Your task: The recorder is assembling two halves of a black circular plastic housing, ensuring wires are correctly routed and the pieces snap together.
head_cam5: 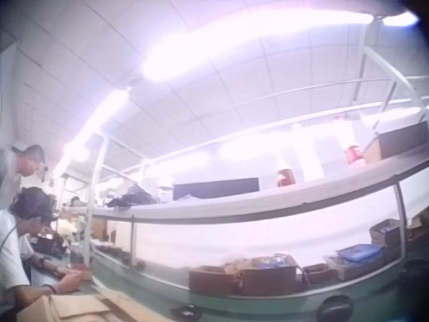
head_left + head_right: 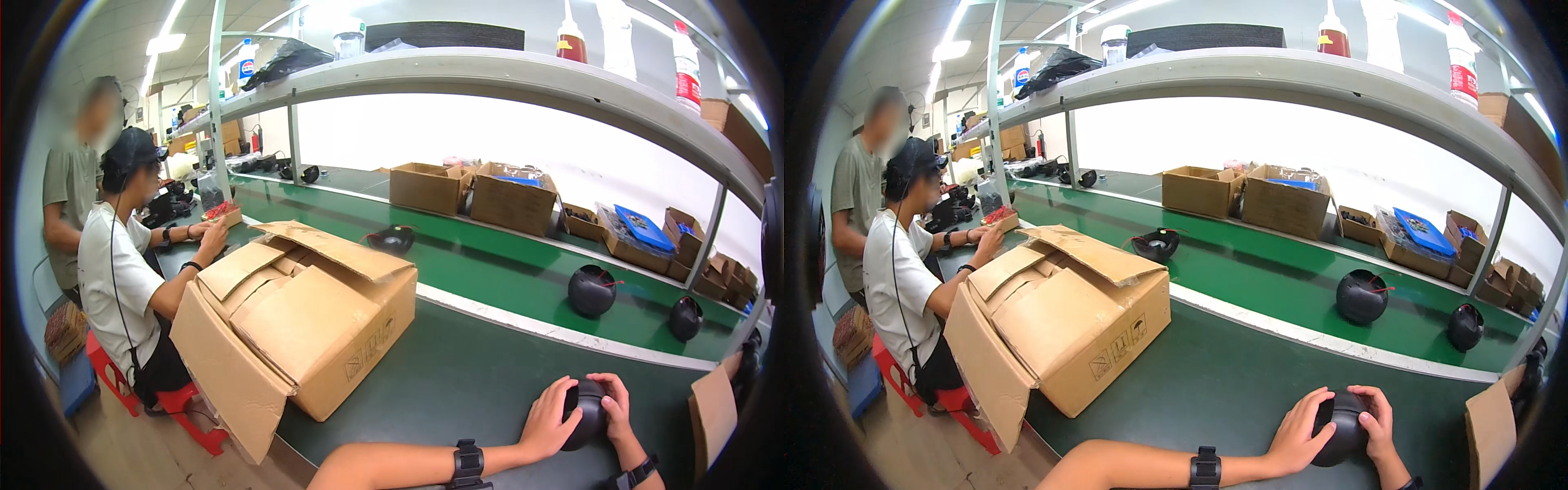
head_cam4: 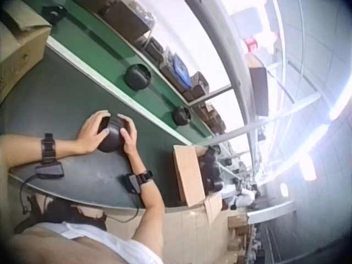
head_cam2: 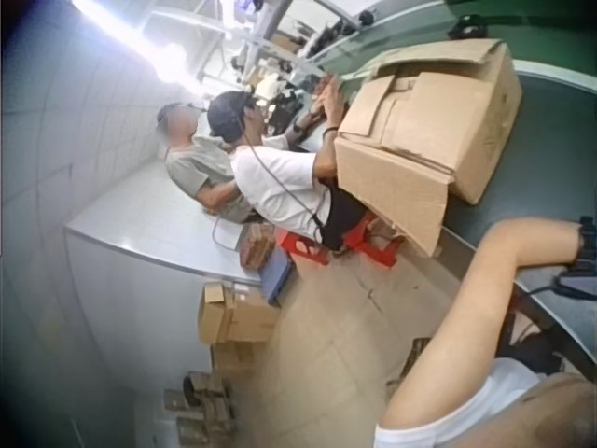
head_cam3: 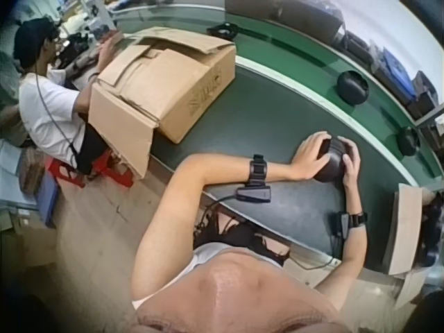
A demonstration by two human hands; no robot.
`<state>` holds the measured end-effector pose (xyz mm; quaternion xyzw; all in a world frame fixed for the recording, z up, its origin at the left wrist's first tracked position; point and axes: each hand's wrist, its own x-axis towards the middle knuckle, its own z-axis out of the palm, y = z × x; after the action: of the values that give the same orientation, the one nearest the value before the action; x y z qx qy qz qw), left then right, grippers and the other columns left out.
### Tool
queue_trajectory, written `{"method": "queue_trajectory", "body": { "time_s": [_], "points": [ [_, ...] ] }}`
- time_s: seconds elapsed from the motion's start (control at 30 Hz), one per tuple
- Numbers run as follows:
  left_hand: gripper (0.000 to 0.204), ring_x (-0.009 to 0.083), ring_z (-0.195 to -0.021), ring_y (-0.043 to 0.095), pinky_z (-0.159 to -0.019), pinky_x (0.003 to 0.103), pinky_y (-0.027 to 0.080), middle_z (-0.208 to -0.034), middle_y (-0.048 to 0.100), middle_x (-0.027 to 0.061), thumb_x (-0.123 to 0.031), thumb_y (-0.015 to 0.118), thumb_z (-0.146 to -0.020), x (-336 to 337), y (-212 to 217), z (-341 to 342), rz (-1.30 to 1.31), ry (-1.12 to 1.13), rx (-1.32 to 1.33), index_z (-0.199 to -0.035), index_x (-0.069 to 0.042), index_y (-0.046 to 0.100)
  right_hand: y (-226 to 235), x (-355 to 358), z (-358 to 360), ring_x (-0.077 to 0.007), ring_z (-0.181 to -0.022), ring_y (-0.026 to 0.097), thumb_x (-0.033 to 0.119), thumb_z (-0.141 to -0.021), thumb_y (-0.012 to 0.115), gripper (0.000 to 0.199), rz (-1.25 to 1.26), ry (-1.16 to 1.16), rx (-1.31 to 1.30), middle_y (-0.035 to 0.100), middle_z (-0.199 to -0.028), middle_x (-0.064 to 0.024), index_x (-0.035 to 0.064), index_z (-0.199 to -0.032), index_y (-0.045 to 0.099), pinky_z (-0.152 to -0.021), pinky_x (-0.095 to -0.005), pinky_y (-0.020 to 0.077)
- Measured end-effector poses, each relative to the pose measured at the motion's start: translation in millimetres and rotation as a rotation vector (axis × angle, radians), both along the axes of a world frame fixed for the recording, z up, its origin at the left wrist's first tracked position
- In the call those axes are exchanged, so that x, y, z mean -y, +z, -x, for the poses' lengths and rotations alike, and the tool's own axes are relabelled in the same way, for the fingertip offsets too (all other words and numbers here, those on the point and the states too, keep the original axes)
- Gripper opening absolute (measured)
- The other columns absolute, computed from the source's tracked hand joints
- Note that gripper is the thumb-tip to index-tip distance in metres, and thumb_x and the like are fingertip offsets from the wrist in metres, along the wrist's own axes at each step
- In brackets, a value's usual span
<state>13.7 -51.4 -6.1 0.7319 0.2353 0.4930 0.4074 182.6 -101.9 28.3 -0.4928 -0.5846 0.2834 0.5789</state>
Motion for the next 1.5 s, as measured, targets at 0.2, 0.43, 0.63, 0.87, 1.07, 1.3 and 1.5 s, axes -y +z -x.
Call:
{"method": "queue_trajectory", "body": {
  "time_s": [0.2,0.43,0.63,0.87,1.07,1.3,1.5],
  "points": [
    [0.054,0.0349,-0.130,0.041,-0.107,0.042,0.032,-0.141,0.041,0.0189,-0.025,0.059,-0.089,-5.8,-4.4,1.1,-0.011,0.015,-0.018,-0.136,-0.005,0.039,1.5,-3.3,1.6,-0.0239,-0.116,0.052,0.049,-0.076,0.064,0.069,0.014,0.005,0.052,0.056,-0.121,-0.0149,-0.0034,-0.120,0.051,-0.103,-0.0363,0.0373],
    [0.063,0.0361,-0.123,0.047,-0.100,0.043,0.039,-0.134,0.044,0.0197,-0.031,0.065,-0.087,-5.3,-9.1,-11.8,-0.002,0.101,0.124,-0.135,-0.001,0.035,-8.8,0.2,-11.7,-0.0211,-0.119,0.046,0.045,-0.077,0.070,0.070,-0.059,-0.251,0.194,0.052,-0.124,-0.0094,0.0005,-0.126,0.048,-0.099,-0.0341,0.0357],
    [0.050,0.0318,-0.112,0.052,-0.095,0.039,0.042,-0.118,0.048,0.0171,-0.018,0.064,-0.085,-4.1,-5.2,-14.5,0.084,0.084,0.156,-0.126,-0.002,0.040,-42.6,-9.1,-66.3,-0.0180,-0.116,0.047,0.015,-0.097,0.051,0.031,-0.229,-0.583,0.081,0.052,-0.122,-0.0080,0.0016,-0.124,0.049,-0.102,-0.0294,0.0323],
    [0.029,0.0253,-0.092,0.055,-0.083,0.036,0.045,-0.101,0.050,0.0112,-0.005,0.059,-0.080,-1.1,-2.3,-8.7,0.189,-0.048,0.201,-0.106,-0.005,0.045,-3.6,6.4,-16.5,-0.0321,-0.126,0.041,0.015,-0.076,0.060,0.031,-0.235,-0.475,0.639,0.048,-0.128,-0.0151,0.0037,-0.105,0.054,-0.108,-0.0445,0.0262],
    [0.017,0.0200,-0.073,0.057,-0.075,0.034,0.045,-0.082,0.055,0.0046,-0.007,0.058,-0.081,5.0,10.0,2.6,0.226,-0.074,0.133,-0.095,-0.007,0.049,8.4,3.8,-41.6,-0.0335,-0.122,0.045,0.001,-0.072,0.060,0.030,-0.298,-0.788,0.800,0.053,-0.123,-0.0166,0.0017,-0.102,0.057,-0.107,-0.0414,0.0285],
    [0.011,0.0156,-0.070,0.056,-0.075,0.033,0.035,-0.074,0.056,-0.0008,-0.016,0.061,-0.081,-7.5,11.6,11.6,0.080,-0.095,-0.171,-0.085,-0.011,0.052,123.6,-88.8,69.6,-0.0196,-0.087,0.063,0.002,-0.074,0.064,0.022,-0.226,-0.168,0.670,0.066,-0.092,-0.0097,-0.0015,-0.095,0.062,-0.084,-0.0317,0.0482],
    [0.010,0.0185,-0.076,0.058,-0.074,0.035,0.036,-0.076,0.058,-0.0002,-0.017,0.060,-0.082,3.4,17.2,10.6,-0.048,-0.162,-0.217,-0.085,-0.010,0.053,185.0,-223.1,162.8,-0.0291,-0.086,0.067,0.019,-0.076,0.069,0.027,-0.207,0.086,1.076,0.070,-0.092,-0.0120,0.0057,-0.100,0.067,-0.078,-0.0391,0.0531]
  ]
}}
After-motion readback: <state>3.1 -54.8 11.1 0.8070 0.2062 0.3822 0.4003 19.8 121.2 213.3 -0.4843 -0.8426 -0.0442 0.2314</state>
